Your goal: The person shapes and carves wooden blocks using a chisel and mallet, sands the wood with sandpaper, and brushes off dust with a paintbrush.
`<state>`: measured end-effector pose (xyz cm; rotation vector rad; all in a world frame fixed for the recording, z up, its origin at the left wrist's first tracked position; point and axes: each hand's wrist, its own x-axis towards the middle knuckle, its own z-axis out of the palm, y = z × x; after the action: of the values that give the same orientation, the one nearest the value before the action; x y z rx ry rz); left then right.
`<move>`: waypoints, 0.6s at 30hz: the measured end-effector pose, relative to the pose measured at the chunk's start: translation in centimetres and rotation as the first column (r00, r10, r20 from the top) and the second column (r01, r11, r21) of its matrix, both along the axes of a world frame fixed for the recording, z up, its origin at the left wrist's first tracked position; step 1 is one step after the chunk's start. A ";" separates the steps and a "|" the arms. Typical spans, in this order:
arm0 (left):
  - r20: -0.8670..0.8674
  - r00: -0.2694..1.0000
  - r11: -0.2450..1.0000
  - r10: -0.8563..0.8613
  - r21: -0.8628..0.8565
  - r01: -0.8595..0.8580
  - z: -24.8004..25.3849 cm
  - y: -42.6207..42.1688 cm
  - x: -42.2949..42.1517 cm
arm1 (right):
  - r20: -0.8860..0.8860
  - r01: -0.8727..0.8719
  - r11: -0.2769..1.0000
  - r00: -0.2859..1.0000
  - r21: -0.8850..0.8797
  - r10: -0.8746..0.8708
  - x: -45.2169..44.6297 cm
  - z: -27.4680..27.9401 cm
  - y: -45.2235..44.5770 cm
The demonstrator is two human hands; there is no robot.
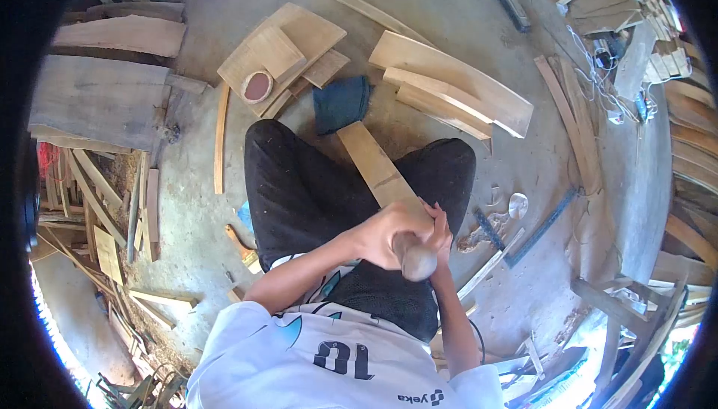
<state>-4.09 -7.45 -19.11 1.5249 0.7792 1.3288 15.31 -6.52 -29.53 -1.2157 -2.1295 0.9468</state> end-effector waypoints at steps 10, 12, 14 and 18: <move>-0.079 0.993 0.996 -0.090 -0.001 0.090 0.2 -1.2 0.8 | -0.008 0.049 0.998 0.999 -0.037 -0.049 -0.5 0.9 0.0; -0.099 0.993 0.997 -0.071 -0.019 0.069 -0.6 -0.5 1.2 | -0.016 -0.034 0.999 0.999 0.017 0.034 -0.5 1.5 0.1; -0.084 0.995 0.996 -0.056 0.065 0.061 -0.1 -0.6 1.4 | -0.040 0.002 0.998 0.999 -0.058 -0.004 -0.2 0.4 0.3; 0.035 0.996 0.994 -0.078 0.078 0.075 0.7 -1.5 1.8 | 0.021 -0.005 1.000 1.000 0.013 0.005 -0.8 2.5 -0.2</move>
<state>-2.25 -8.93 -18.44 1.5693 0.6454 1.3404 14.54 -6.77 -26.98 -1.2194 -2.1527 0.9252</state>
